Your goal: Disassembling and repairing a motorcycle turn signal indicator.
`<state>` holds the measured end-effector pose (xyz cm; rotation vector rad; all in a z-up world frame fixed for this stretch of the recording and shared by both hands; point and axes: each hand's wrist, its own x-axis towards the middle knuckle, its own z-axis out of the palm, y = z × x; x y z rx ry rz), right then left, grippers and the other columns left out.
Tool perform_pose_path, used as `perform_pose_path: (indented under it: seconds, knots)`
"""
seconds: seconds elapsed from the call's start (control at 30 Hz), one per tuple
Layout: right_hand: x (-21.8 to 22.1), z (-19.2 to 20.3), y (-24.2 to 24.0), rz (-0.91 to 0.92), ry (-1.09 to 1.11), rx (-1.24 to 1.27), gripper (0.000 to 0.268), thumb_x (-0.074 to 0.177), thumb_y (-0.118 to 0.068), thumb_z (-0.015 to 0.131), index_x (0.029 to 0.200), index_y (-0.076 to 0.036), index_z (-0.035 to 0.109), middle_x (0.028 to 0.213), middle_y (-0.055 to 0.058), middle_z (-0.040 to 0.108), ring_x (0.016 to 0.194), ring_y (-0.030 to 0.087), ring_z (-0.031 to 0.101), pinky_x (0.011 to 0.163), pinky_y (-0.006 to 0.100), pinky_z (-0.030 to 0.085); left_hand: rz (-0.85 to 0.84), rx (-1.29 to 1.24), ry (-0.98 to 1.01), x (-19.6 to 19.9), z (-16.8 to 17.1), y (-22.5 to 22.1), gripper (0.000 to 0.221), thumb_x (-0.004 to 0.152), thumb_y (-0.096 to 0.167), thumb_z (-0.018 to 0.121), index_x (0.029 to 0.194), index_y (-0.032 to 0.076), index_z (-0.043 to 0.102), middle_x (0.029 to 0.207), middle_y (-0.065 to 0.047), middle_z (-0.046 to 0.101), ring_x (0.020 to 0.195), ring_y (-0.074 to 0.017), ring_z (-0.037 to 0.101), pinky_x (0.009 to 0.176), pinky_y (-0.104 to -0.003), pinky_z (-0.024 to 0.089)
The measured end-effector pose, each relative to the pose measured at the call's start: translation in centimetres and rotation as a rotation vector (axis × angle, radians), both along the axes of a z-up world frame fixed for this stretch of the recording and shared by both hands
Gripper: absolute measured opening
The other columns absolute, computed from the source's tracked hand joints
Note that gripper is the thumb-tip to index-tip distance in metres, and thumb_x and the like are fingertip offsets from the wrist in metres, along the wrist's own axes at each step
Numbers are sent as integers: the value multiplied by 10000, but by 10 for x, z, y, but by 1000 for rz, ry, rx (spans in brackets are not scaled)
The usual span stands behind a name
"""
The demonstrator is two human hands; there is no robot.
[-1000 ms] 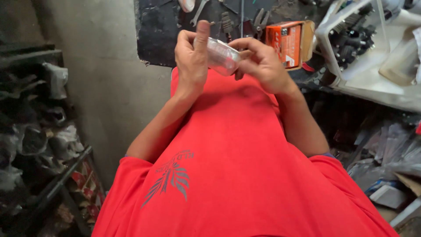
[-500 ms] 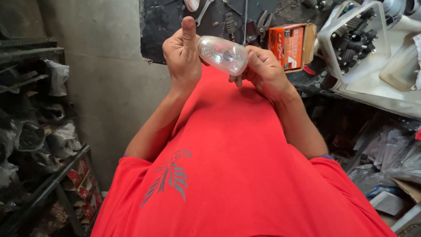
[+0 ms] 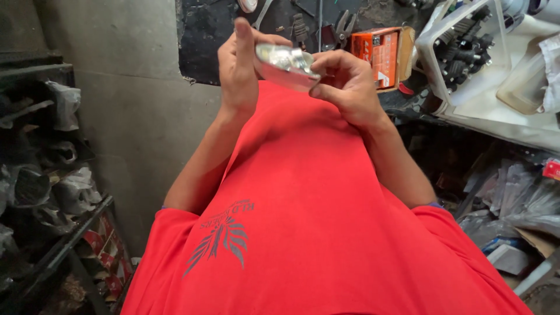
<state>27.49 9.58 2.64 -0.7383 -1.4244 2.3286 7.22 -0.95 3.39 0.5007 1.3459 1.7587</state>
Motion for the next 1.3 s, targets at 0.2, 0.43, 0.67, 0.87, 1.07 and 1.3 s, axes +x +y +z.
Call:
perform_pose_path:
  seconds: [0.2, 0.43, 0.67, 0.87, 1.07, 1.3]
  knots:
    - [-5, -10, -6, 53, -24, 82, 327, 898, 72, 826, 1149, -15, 636, 1106, 15, 657, 1009, 97, 639, 920, 268, 566, -168, 113, -87, 24, -39, -16, 455, 1123, 465, 525, 1187, 15, 549, 1070, -78, 675, 910, -92, 645, 790, -244, 545]
    - [-5, 13, -7, 70, -55, 237, 208, 954, -7, 801, 1082, -20, 637, 1037, 12, 666, 961, 89, 645, 895, 258, 554, -213, 111, -304, 15, -14, -14, 492, 1118, 404, 496, 1361, -22, 537, 1135, -143, 705, 1014, -171, 700, 921, -326, 584]
    - [-11, 37, -10, 18, -167, 696, 182, 967, -63, 843, 969, 11, 676, 912, 66, 712, 834, 115, 675, 769, 252, 535, -278, 158, -373, 12, -8, -20, 543, 1075, 374, 453, 1418, -45, 506, 1183, -196, 718, 992, -230, 718, 922, -354, 596]
    - [-4, 29, -16, -188, -154, 544, 149, 1051, -46, 803, 1075, 21, 672, 1005, 71, 705, 872, 86, 683, 815, 223, 573, -289, 151, -368, 0, -14, -41, 580, 1034, 316, 485, 1521, 33, 345, 1118, -163, 677, 906, -215, 682, 859, -367, 601]
    - [-50, 51, -63, -203, -279, 789, 187, 914, 24, 816, 1089, 8, 751, 1057, 138, 758, 929, 195, 753, 831, 288, 602, -446, -34, 276, -13, 8, -57, 458, 1085, 198, 488, 1483, 19, 348, 1068, -114, 671, 824, -153, 671, 763, -291, 571]
    - [-84, 42, -88, -329, -279, 830, 135, 875, 19, 832, 981, -6, 753, 951, 121, 754, 869, 223, 750, 770, 308, 597, -425, -102, 660, -41, 0, -81, 438, 1130, 104, 544, 1489, 15, 309, 1275, -165, 558, 1113, -234, 616, 1011, -341, 518]
